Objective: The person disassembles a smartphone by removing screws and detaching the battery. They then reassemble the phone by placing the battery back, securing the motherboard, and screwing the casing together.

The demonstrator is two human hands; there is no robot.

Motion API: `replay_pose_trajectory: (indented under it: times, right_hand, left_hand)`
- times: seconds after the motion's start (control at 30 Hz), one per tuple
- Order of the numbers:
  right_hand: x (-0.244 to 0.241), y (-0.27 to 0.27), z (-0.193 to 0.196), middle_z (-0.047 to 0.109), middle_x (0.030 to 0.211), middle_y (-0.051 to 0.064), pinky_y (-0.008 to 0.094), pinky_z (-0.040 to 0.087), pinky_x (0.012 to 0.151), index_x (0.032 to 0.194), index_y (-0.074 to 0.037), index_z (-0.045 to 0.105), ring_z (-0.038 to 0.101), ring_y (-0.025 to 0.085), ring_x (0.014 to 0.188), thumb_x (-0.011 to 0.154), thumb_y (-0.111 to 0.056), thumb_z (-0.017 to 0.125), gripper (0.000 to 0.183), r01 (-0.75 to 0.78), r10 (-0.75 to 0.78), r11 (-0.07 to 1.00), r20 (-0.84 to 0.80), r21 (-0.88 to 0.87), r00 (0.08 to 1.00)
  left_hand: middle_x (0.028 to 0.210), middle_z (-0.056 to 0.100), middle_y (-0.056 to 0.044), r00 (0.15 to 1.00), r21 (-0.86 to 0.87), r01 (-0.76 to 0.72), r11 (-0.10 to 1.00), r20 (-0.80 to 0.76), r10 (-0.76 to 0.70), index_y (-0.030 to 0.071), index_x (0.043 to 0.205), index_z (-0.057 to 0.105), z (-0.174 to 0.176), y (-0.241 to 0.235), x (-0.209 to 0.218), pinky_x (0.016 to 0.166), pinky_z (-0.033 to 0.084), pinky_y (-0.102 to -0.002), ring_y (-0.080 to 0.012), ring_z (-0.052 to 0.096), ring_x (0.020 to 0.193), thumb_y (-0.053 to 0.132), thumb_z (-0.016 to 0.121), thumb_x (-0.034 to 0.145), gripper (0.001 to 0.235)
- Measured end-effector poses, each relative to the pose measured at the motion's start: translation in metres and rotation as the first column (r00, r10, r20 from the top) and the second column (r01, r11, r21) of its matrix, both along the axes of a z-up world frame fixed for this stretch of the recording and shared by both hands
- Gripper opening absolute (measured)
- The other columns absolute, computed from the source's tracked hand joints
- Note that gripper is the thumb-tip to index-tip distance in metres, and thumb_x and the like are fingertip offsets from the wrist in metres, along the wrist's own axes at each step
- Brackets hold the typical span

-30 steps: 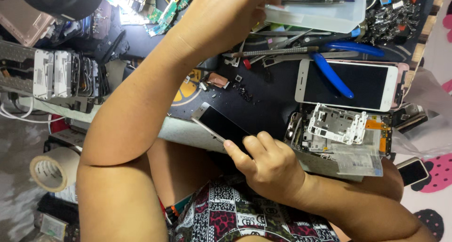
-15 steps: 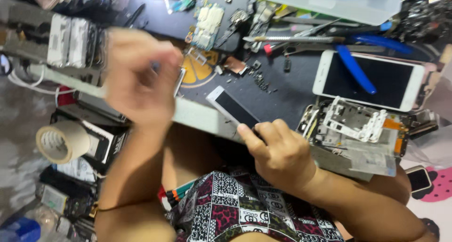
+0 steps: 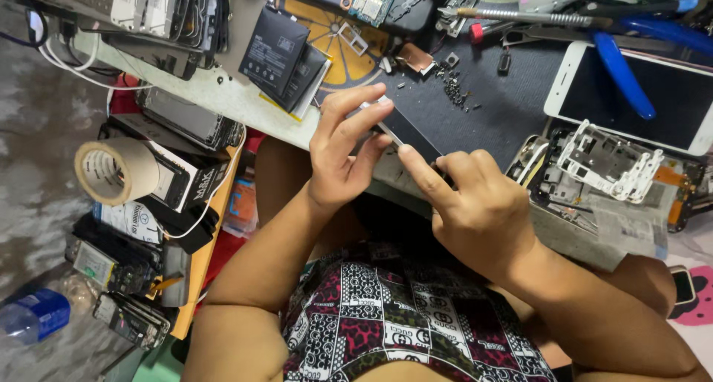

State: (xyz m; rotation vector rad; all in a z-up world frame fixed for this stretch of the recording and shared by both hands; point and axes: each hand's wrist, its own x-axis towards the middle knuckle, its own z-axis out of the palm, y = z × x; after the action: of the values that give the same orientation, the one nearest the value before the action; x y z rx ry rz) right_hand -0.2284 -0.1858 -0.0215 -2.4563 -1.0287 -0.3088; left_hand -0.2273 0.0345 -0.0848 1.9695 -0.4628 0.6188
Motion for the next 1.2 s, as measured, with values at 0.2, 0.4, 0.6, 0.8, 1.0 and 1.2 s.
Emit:
replay_pose_trajectory:
  times: [0.2,0.4,0.6,0.8,1.0,1.2]
  right_hand:
    - [-0.006,0.004,0.005,0.058,0.09,0.004,0.034,0.048,0.057,0.145,-0.022,0.065,0.055,0.023,0.075,0.076,0.0,0.067,0.072,-0.013,0.017,0.997,0.046,-0.082,0.999]
    - [-0.004,0.005,0.006,0.056,0.088,0.003,0.035,0.048,0.058,0.145,-0.023,0.065,0.055,0.023,0.076,0.075,0.001,0.066,0.074,0.001,0.005,0.994,0.06,-0.112,0.998]
    - [-0.003,0.006,0.005,0.055,0.087,0.003,0.035,0.047,0.055,0.145,-0.023,0.064,0.054,0.023,0.075,0.072,0.001,0.066,0.077,-0.012,0.017,0.995,0.059,-0.099,0.998]
    - [-0.006,0.003,0.001,0.056,0.087,0.004,0.033,0.047,0.054,0.143,-0.021,0.065,0.054,0.022,0.074,0.072,0.001,0.065,0.074,-0.039,0.045,0.993,0.054,-0.11,0.998]
    - [-0.006,0.001,0.001,0.057,0.087,0.003,0.033,0.048,0.057,0.142,-0.02,0.066,0.053,0.023,0.074,0.075,-0.001,0.065,0.07,-0.048,0.054,0.994,0.06,-0.103,0.997]
    - [-0.007,0.002,0.0,0.055,0.087,0.003,0.033,0.049,0.058,0.141,-0.02,0.065,0.054,0.023,0.075,0.08,-0.005,0.067,0.063,-0.054,0.059,0.995,0.062,-0.088,0.996]
  left_hand:
    - [0.137,0.067,-0.012,0.994,-0.173,-0.094,0.98,-0.076,0.082,0.006,0.137,0.063,0.004,-0.003,-0.006,0.108,0.053,-0.035,-0.0271,0.067,0.121,-0.009,0.061,0.105,0.035]
    - [0.146,0.051,-0.016,0.885,0.438,-0.46,0.773,0.149,0.442,0.008,0.132,0.064,0.029,0.04,0.01,0.116,0.039,-0.049,-0.038,0.047,0.133,0.005,0.083,0.094,0.043]
    - [0.151,0.045,-0.018,0.895,0.428,-0.402,0.809,-0.003,0.446,0.008,0.141,0.059,0.023,0.062,0.023,0.118,0.041,-0.049,-0.0412,0.049,0.137,0.013,0.087,0.094,0.055]
    - [0.134,0.06,-0.011,0.893,0.443,-0.416,0.794,0.033,0.45,0.008,0.126,0.068,0.007,0.064,0.025,0.112,0.045,-0.047,-0.0355,0.054,0.129,0.008,0.084,0.093,0.036]
    - [0.13,0.062,-0.011,0.931,0.391,-0.354,0.85,0.058,0.361,0.006,0.12,0.07,0.007,0.064,0.022,0.111,0.047,-0.045,-0.0352,0.057,0.128,0.002,0.08,0.097,0.026]
    - [0.128,0.064,-0.011,0.955,0.481,-0.286,0.829,0.077,0.285,0.005,0.116,0.072,0.018,0.061,0.02,0.109,0.047,-0.047,-0.0357,0.059,0.127,0.005,0.082,0.095,0.023]
